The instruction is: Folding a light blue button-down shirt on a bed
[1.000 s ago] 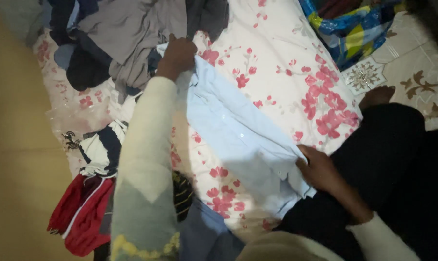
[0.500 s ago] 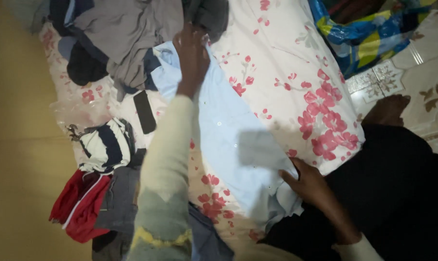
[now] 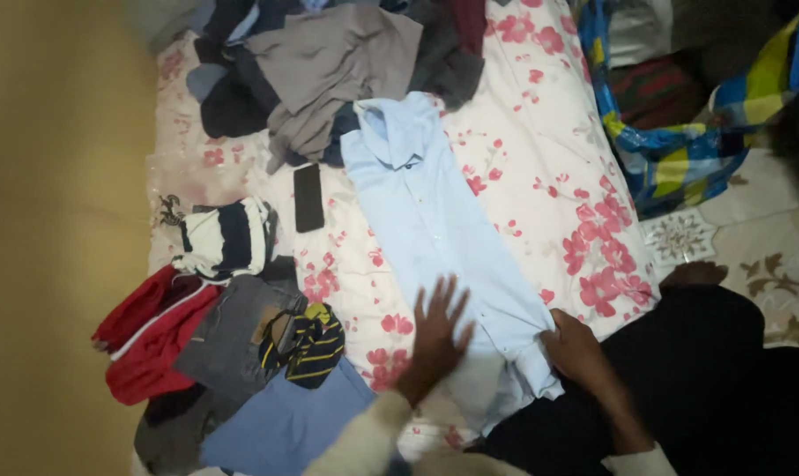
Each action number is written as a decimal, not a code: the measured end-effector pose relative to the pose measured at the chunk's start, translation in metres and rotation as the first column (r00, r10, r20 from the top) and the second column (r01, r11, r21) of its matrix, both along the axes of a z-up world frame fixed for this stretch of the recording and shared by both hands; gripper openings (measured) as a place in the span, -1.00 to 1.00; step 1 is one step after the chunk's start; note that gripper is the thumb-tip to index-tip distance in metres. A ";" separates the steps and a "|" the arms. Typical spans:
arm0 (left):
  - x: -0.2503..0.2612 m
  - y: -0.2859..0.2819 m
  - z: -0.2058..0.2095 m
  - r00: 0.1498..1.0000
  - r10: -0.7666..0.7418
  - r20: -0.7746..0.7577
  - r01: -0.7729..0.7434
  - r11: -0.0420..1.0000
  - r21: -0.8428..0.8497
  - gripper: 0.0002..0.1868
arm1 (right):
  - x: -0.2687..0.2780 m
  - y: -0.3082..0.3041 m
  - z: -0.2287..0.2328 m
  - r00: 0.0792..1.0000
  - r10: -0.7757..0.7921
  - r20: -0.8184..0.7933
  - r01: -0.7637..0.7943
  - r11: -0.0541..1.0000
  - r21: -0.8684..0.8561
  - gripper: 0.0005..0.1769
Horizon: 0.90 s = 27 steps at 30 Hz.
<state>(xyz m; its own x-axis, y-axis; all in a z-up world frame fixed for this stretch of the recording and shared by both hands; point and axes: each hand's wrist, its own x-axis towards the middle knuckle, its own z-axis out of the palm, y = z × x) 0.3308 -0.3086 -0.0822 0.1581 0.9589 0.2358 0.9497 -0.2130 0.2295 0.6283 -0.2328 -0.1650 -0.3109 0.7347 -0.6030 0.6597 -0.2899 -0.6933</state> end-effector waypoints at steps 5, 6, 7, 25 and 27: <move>0.042 -0.096 0.008 0.964 -0.130 0.231 0.135 0.991 -0.006 -0.53 | -0.003 0.007 0.053 0.995 -0.044 0.088 0.050 0.997 -0.063 -0.66; 0.037 -0.103 0.004 0.962 -0.127 0.243 0.128 0.992 0.012 -0.53 | -0.002 0.006 0.052 0.994 -0.038 0.102 0.043 0.998 -0.046 -0.66; 0.033 -0.109 -0.001 0.927 -0.005 0.376 -0.029 0.996 0.084 -0.63 | -0.001 0.007 0.052 0.995 -0.027 0.100 0.030 0.999 -0.036 -0.64; 0.009 -0.038 -0.085 0.683 0.624 0.380 -0.669 0.743 -0.018 -0.33 | 0.005 0.012 0.026 0.987 -0.046 0.152 0.075 0.978 -0.195 -0.33; 0.009 -0.044 -0.092 0.698 0.664 0.269 -0.674 0.736 -0.068 -0.29 | -0.001 0.017 0.053 0.988 -0.049 0.148 0.094 0.944 -0.315 -0.29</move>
